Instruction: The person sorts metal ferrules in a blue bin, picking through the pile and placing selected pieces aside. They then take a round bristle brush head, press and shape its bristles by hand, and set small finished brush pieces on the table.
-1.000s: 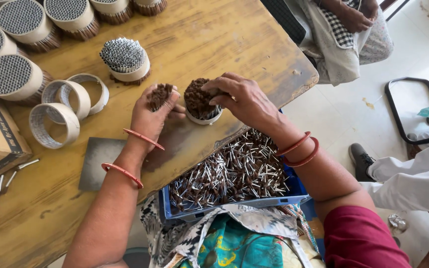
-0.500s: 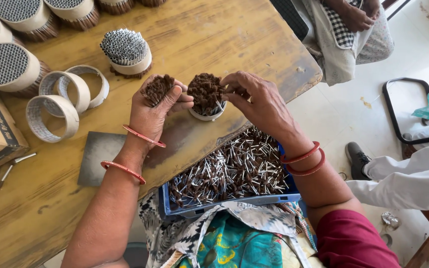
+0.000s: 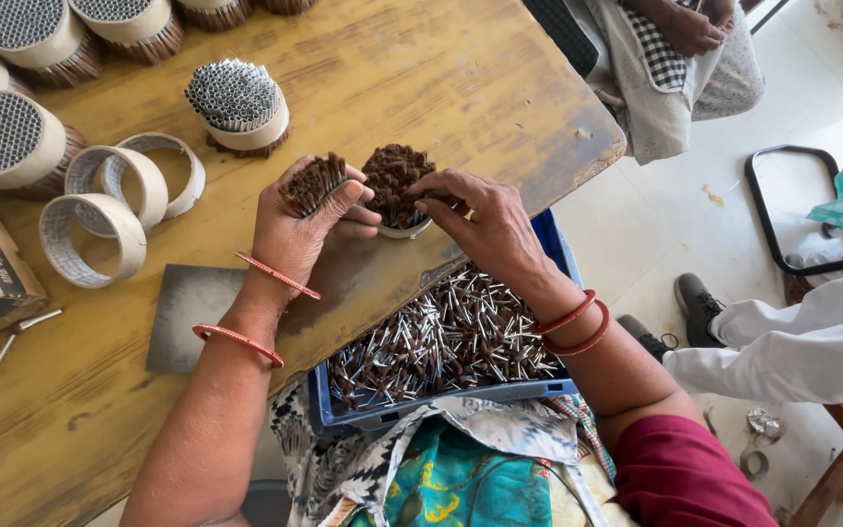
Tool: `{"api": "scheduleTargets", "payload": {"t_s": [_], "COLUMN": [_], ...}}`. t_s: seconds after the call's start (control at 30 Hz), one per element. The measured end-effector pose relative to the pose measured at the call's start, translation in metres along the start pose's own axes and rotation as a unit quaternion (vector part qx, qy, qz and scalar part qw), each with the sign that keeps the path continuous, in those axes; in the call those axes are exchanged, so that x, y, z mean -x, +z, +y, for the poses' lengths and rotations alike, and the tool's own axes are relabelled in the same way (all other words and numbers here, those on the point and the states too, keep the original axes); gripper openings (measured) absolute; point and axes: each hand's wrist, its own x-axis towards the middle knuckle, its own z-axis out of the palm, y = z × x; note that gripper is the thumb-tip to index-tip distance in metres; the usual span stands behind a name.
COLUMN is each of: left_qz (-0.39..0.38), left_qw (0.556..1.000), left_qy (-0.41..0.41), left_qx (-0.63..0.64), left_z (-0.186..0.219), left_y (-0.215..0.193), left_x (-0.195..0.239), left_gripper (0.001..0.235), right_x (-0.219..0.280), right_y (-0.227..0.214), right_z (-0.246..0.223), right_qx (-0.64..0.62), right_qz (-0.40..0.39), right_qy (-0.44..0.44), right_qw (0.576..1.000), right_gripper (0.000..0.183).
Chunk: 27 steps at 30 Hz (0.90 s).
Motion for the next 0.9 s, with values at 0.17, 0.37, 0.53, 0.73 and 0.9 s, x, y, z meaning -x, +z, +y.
{"api": "scheduleTargets", "payload": {"t_s": [0.17,0.37,0.53,0.73,0.9], "left_qz": [0.002,-0.046,-0.085,-0.058,-0.056], "left_qw": [0.999,0.998,0.994,0.956,0.977], "left_qy": [-0.008,0.039,0.031,0.023,0.103], "left_qx": [-0.045,-0.033,-0.053,-0.287,-0.177], "left_z": [-0.002,-0.003,0.004,-0.006,-0.02], "left_y": [0.001,0.003,0.013,0.003,-0.003], "left_x": [0.001,0.001,0.008,0.005,0.004], "left_gripper": [0.02,0.04,0.075,0.103,0.032], "right_x": [0.003,-0.017,-0.028,-0.031,-0.029], "right_y": [0.001,-0.02,-0.005,0.006,-0.008], "right_z": [0.015,-0.024,-0.052,-0.045,-0.04], "right_qx": [0.125,0.065,-0.009,-0.008,0.026], "right_qz": [-0.016,-0.032,-0.091,-0.069,-0.03], "right_qy": [-0.049,-0.053,-0.129,-0.156,-0.1], "right_qw": [0.991,0.996,0.987,0.985,0.994], "right_gripper": [0.011,0.022,0.041,0.022,0.013]}}
